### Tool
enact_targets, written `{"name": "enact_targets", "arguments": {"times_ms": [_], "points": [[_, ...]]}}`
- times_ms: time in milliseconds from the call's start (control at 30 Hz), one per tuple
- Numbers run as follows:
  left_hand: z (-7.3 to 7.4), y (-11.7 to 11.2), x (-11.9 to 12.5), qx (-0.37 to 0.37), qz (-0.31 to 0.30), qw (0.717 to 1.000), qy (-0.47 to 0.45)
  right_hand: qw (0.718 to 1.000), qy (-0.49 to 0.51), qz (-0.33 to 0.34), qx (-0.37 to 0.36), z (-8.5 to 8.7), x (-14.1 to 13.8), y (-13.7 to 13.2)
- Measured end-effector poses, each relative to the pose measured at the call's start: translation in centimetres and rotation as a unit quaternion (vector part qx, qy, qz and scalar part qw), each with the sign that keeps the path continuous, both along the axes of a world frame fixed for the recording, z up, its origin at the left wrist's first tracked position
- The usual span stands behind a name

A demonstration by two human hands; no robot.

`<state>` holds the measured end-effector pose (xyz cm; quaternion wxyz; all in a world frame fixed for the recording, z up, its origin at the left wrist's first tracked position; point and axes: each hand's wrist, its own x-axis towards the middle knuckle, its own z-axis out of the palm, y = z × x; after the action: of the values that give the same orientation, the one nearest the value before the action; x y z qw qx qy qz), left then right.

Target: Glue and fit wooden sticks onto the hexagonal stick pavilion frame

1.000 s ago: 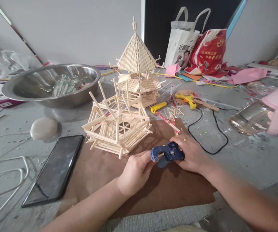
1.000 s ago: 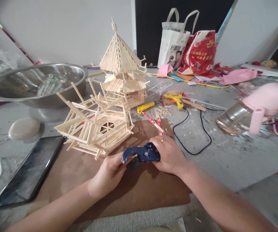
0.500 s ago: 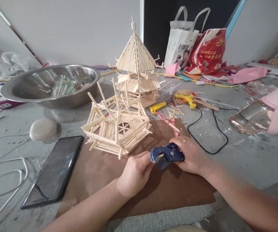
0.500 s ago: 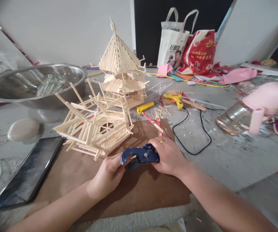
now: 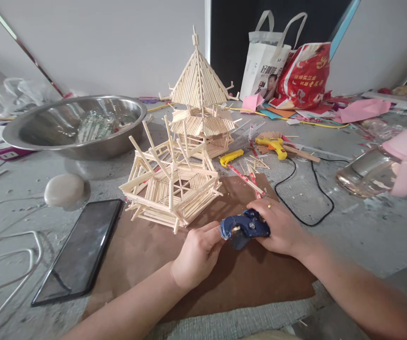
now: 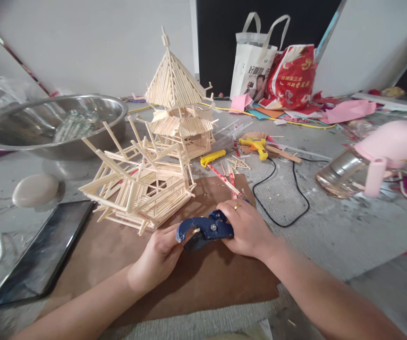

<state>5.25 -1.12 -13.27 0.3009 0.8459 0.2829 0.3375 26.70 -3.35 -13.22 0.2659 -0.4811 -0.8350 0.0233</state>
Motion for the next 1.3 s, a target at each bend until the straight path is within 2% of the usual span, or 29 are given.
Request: {"name": "enact_targets", "arguments": {"times_ms": [100, 567, 900, 1300], "points": [[-0.05, 0.03, -0.03, -0.013, -0.023, 0.999, 0.021, 1.000, 0.002, 0.000, -0.001, 0.03, -0.01, 0.00], [0.18, -0.29, 0.44, -0.020, -0.031, 0.999, 0.019, 0.999, -0.022, -0.024, 0.031, -0.09, 0.04, -0.22], [0.33, -0.61, 0.71, -0.002, -0.004, 1.000, 0.007, 0.997, -0.041, -0.058, 0.011, -0.52, 0.34, -0.31], [0.37, -0.66, 0.75, -0.030, 0.009, 0.999, 0.005, 0.995, -0.060, -0.073, 0.016, -0.64, 0.36, -0.16]]}}
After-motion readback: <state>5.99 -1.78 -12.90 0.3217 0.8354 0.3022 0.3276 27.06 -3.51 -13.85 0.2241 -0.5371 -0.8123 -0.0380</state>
